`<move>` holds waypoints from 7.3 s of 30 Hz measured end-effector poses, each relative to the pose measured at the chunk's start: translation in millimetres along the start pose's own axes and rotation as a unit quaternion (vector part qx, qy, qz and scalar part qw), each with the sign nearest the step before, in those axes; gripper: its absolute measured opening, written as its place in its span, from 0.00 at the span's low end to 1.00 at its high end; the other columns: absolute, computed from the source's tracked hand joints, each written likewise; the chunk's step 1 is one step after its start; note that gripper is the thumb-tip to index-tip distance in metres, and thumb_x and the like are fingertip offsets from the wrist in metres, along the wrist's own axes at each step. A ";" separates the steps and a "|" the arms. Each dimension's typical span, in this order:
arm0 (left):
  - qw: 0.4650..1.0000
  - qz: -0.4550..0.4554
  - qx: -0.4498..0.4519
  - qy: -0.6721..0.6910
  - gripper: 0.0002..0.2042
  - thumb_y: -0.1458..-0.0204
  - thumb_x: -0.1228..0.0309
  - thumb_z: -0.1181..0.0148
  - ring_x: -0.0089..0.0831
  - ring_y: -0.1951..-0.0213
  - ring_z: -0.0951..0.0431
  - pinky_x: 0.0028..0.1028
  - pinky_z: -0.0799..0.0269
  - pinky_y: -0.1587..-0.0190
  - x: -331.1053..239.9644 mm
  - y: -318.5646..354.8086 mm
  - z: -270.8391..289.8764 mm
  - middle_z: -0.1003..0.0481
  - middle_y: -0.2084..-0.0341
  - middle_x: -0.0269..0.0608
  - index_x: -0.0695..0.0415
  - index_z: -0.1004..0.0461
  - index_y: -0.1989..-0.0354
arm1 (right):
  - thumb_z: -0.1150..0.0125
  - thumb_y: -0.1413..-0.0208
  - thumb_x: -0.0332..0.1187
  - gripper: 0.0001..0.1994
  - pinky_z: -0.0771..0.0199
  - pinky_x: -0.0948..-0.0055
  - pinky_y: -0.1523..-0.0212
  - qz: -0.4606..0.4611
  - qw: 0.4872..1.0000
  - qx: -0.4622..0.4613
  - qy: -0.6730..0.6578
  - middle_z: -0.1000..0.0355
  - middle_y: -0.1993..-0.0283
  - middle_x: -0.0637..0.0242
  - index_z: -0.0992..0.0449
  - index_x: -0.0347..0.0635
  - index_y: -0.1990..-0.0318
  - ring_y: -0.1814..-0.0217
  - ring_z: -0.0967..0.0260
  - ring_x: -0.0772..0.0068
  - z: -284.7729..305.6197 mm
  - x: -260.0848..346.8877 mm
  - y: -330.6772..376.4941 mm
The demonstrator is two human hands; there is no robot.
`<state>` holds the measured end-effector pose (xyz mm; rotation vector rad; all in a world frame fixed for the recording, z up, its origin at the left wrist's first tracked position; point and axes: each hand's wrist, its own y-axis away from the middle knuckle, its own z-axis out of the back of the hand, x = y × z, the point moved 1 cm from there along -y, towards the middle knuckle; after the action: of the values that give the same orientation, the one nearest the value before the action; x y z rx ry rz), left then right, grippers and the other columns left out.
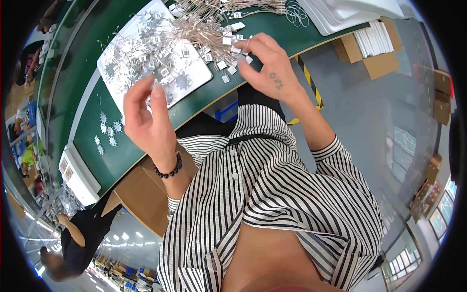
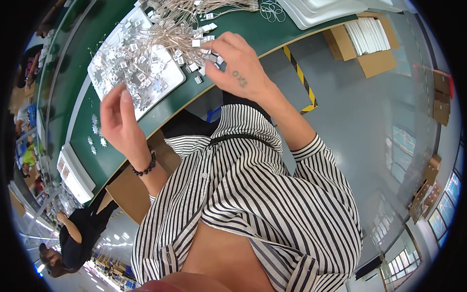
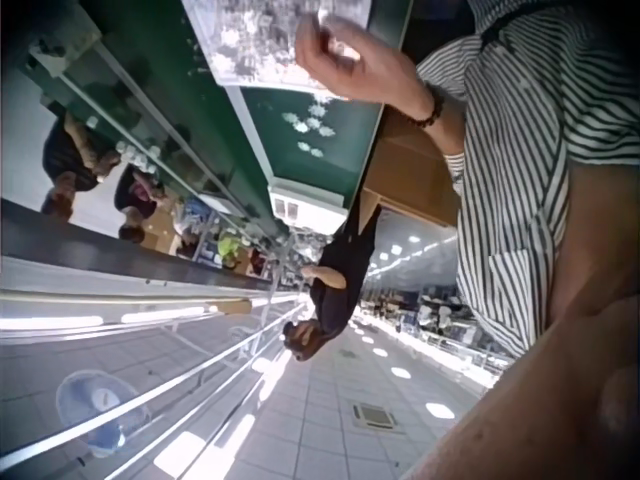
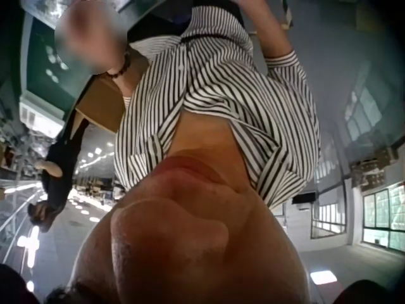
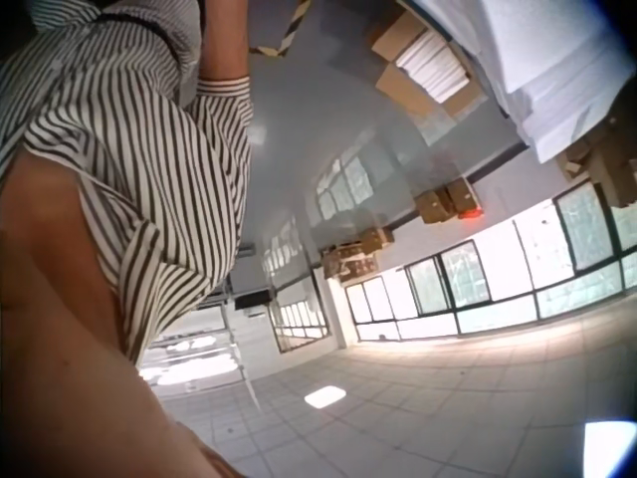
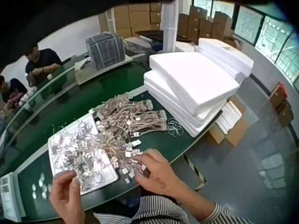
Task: The recorder is manually assembling star-shaped LED light strings by attaching the star covers to the LEDs and organizing them on a foam board.
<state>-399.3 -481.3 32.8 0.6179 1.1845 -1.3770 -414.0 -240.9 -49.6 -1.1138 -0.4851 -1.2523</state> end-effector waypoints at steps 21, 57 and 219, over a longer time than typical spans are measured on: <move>0.935 0.216 -0.114 0.258 0.08 0.43 0.73 0.34 0.24 0.73 0.21 0.19 0.24 0.69 21.7 9.4 49.7 0.19 0.73 0.38 0.65 0.17 0.61 | 0.41 0.40 0.22 0.07 0.28 0.78 0.66 -0.178 0.851 0.354 -0.345 0.24 0.65 0.63 0.26 0.35 0.54 0.69 0.30 0.74 -71.1 124.0 0.5; 0.972 0.166 -0.165 -0.031 0.11 0.46 0.74 0.32 0.30 0.62 0.23 0.26 0.23 0.59 105.7 9.9 154.6 0.22 0.64 0.46 0.62 0.24 0.57 | 0.33 0.49 0.15 0.15 0.27 0.81 0.68 0.131 0.976 0.122 -0.122 0.22 0.62 0.60 0.21 0.30 0.52 0.71 0.30 0.76 -108.3 141.9 8.6; 0.897 0.258 -0.302 0.193 0.12 0.43 0.76 0.39 0.23 0.68 0.26 0.23 0.27 0.62 67.3 12.3 117.5 0.23 0.66 0.36 0.62 0.26 0.51 | 0.39 0.37 0.32 0.05 0.30 0.80 0.63 -0.179 0.982 -0.050 -0.040 0.24 0.67 0.67 0.23 0.41 0.62 0.69 0.31 0.79 -8.7 51.8 -36.0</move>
<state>-369.5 -612.1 10.4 0.6977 1.5315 -0.3984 -433.4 -271.2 2.8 -1.1995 -0.7118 -1.5624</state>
